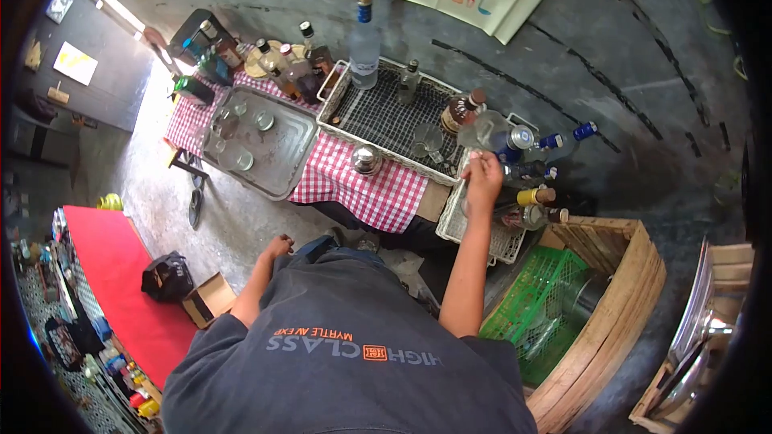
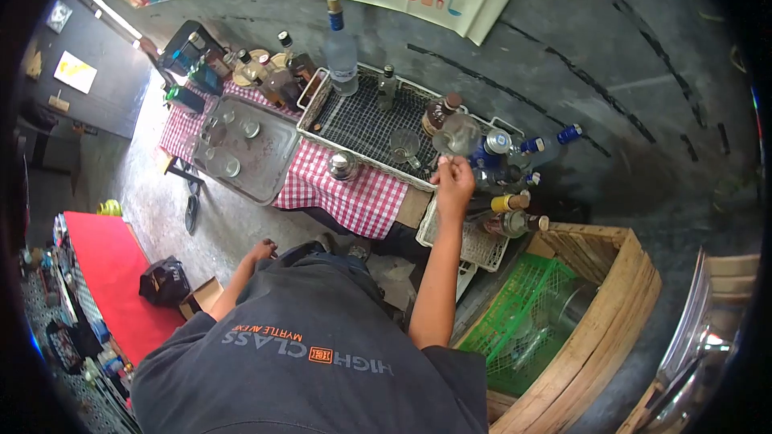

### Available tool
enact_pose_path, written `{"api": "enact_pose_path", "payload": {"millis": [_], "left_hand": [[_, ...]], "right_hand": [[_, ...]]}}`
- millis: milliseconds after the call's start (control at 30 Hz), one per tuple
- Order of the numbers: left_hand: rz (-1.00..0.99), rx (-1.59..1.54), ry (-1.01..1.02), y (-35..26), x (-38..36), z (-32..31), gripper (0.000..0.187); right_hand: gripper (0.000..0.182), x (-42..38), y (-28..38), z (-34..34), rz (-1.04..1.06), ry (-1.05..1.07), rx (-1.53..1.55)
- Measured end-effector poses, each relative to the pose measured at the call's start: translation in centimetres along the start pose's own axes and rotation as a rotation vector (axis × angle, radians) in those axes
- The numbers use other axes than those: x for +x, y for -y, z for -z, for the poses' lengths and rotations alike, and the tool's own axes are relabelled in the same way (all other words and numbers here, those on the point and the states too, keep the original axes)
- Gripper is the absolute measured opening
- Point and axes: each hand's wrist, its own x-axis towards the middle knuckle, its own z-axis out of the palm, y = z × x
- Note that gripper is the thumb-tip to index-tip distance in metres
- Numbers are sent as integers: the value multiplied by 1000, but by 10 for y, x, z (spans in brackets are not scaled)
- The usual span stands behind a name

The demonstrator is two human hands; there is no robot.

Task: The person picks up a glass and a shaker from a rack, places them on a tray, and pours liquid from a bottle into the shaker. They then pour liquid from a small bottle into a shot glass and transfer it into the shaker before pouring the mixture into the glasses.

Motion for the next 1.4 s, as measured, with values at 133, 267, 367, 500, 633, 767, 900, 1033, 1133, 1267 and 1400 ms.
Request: {"api": "enact_pose_path", "payload": {"millis": [133, 267, 367, 500, 633, 767, 900, 1033, 1133, 1267, 1400], "left_hand": [[-54, 75, -12, -9, -5, 16, 38], [-154, 302, 65, -66, -43, 45, 45], [-271, 328, 135, -127, -84, 66, 48], [-509, 344, 310, -188, -92, 90, 49], [-671, 224, 588, -246, -108, 116, 48], [-675, 196, 682, -265, -91, 164, 42], [-743, 246, 539, -264, -64, 217, 42], [-740, 171, 525, -260, -17, 247, 43], [-743, 139, 531, -259, 0, 257, 43], [-831, 313, 470, -259, 5, 274, 39], [-756, 303, 503, -258, -1, 298, 35]], "right_hand": [[9, -44, 41, -3, 37, 46, -8], [11, -107, 65, -15, -58, 158, 18], [15, -148, 53, -31, -224, 270, 89], [9, -181, 26, -85, -342, 380, 16], [7, -184, -3, -150, -374, 424, -36], [7, -176, -35, -224, -383, 416, -92], [7, -172, -79, -297, -411, 339, -6], [11, -174, -127, -353, -446, 201, 62], [11, -174, -150, -381, -460, 127, 97], [11, -167, -202, -386, -453, 101, 11], [13, -160, -227, -387, -491, 51, 22]]}}
